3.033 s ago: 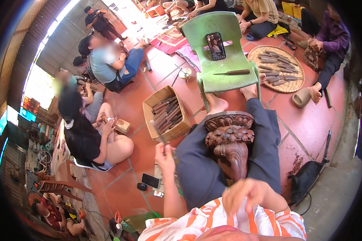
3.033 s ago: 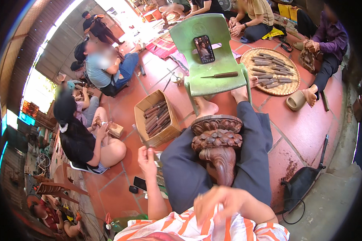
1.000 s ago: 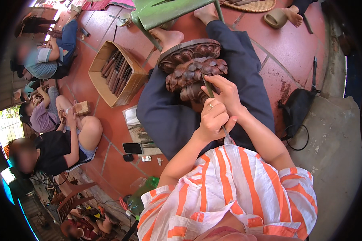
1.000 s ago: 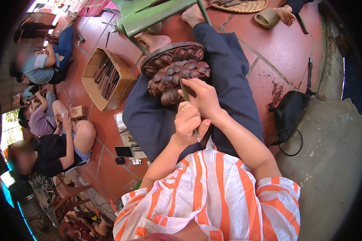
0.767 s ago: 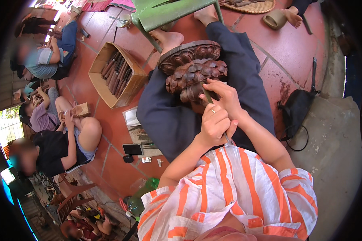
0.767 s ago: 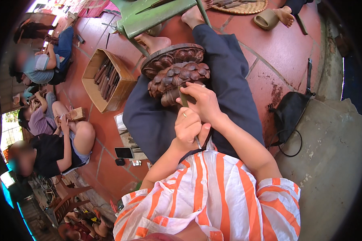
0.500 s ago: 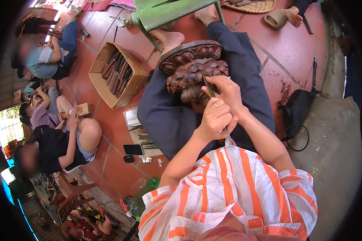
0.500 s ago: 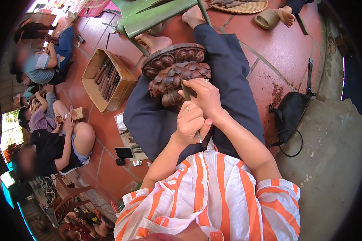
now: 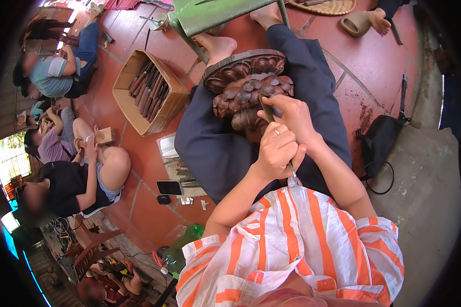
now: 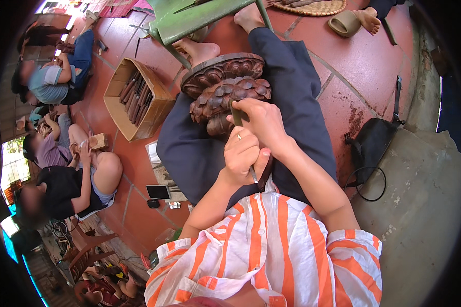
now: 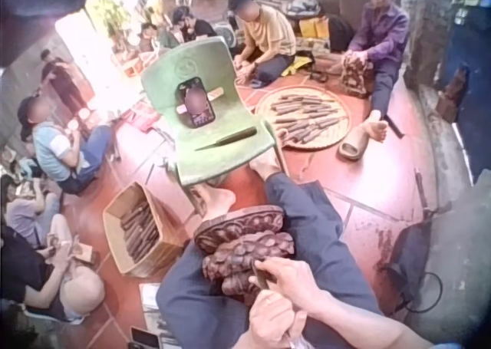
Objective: The person carves a dark wooden object resting on their lap using a small carving knife. They hold the object with one hand and carefully shape the surface with the other, occasionally adjusting their grip.
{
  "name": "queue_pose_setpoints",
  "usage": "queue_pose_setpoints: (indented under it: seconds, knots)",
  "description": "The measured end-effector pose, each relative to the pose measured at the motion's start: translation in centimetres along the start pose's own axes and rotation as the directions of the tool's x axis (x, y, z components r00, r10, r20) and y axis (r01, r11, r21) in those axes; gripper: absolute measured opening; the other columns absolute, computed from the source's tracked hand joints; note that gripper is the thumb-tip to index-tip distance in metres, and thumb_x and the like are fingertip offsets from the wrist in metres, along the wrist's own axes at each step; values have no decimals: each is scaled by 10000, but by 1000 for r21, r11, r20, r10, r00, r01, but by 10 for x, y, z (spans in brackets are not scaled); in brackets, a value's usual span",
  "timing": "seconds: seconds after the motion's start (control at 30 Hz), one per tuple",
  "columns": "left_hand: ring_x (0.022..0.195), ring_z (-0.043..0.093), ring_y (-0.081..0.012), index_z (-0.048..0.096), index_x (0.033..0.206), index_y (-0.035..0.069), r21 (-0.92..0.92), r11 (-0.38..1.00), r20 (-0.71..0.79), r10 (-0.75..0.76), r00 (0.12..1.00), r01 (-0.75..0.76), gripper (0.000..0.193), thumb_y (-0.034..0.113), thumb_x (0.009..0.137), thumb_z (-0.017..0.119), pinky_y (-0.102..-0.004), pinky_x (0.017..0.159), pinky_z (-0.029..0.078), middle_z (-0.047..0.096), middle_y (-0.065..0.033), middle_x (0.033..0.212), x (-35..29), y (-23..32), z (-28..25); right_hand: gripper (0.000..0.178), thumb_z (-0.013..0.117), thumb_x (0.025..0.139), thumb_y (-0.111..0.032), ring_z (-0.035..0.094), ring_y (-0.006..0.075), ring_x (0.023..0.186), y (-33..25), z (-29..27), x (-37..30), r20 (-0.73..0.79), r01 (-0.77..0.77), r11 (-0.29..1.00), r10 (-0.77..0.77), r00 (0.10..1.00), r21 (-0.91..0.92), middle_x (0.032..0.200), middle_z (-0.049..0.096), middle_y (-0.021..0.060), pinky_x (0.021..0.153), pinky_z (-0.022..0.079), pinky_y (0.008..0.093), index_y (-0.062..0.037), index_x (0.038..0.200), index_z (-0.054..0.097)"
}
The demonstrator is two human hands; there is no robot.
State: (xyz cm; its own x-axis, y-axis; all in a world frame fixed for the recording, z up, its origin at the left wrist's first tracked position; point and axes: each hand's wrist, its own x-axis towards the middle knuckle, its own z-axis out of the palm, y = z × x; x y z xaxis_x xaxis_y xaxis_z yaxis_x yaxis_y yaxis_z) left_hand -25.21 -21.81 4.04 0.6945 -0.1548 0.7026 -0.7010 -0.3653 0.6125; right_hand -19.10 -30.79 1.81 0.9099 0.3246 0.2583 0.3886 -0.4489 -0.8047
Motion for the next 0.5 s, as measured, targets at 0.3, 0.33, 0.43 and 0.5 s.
queue_pose_setpoints:
  seconds: [0.3,0.33,0.43,0.5]
  knots:
    - [536,412,-253,424,551,49,28,999,-20,-18,1000,19,290,15,708,665,-366,567,339,420,-70,583,3,2,4,294,764,729,-268,647,323,735,2,-3,5,19,1,1000,-1,1000,2,799,663,132,632,511,374,-35,894,697]
    - [537,412,-253,423,551,48,29,999,-24,-21,999,22,291,15,709,665,-365,568,340,419,-70,583,1,4,5,297,764,728,-269,646,325,735,3,-4,3,43,23,1000,-23,999,-7,799,664,132,630,511,379,-34,897,698]
    - [538,413,-252,422,551,46,33,999,-27,-42,999,43,292,13,713,664,-365,569,341,418,-70,583,3,9,3,305,762,727,-269,644,337,739,3,-6,-3,98,53,998,-51,994,-15,819,669,131,639,514,399,-36,913,699]
    - [536,414,-252,420,549,44,28,999,-48,-36,998,38,297,12,717,663,-364,570,343,420,-73,583,5,6,3,300,758,730,-277,644,334,745,1,-6,3,85,-2,1000,1,996,8,833,670,133,649,514,399,-43,909,700]
